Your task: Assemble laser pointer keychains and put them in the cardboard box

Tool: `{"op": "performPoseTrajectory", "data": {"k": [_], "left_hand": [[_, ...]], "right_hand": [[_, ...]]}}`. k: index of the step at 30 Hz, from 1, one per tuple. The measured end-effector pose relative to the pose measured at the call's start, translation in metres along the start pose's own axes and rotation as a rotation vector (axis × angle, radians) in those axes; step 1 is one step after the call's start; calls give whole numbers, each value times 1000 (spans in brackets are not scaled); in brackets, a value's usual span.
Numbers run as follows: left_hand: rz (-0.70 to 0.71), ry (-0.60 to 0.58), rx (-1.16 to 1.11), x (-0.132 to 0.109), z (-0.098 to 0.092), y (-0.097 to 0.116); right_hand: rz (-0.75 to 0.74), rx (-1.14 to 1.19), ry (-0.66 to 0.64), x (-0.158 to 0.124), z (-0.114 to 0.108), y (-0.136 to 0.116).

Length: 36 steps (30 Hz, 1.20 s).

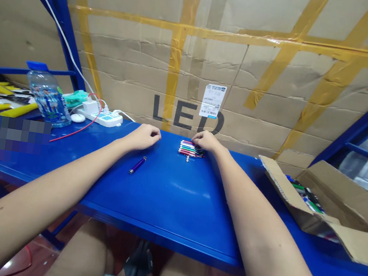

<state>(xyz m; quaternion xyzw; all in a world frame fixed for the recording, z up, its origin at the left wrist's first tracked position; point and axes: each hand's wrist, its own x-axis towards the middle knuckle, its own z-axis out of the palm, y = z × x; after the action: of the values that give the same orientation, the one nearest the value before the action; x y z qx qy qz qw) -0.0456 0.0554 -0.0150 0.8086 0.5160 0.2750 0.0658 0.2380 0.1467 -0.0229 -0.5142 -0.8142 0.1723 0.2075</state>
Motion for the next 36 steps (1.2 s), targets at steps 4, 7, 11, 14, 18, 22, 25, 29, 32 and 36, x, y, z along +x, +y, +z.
{"op": "performPoseTrajectory", "data": {"k": [4, 7, 11, 14, 18, 22, 25, 29, 32, 36], "left_hand": [[-3, -9, 16, 0, -1, 0], [-43, -52, 55, -2, -8, 5], [-210, -460, 86, -11, -30, 20], [-315, -739, 47, -19, -47, 33], [-358, -824, 0, -26, -55, 39], [-387, -834, -22, -28, -51, 42], [-410, -834, -41, -31, -47, 45], [-452, -827, -65, -35, -53, 45], [-380, -691, -188, -37, -65, 49], [-110, -194, -588, -33, -59, 71]], "right_hand": [[4, 7, -9, -3, 2, -6], [-19, -17, 26, -7, -2, -14], [-32, -98, 166, -25, -21, -29], [-36, -152, 174, -54, -37, -43], [-47, -164, -5, -100, -39, -63], [-71, -219, -145, -131, -22, -86], [-59, -241, -151, -141, -13, -101], [-46, -179, -106, -144, -10, -106], [-29, -33, -66, -144, -11, -105], [-31, 396, -130, -146, -9, -111]]}}
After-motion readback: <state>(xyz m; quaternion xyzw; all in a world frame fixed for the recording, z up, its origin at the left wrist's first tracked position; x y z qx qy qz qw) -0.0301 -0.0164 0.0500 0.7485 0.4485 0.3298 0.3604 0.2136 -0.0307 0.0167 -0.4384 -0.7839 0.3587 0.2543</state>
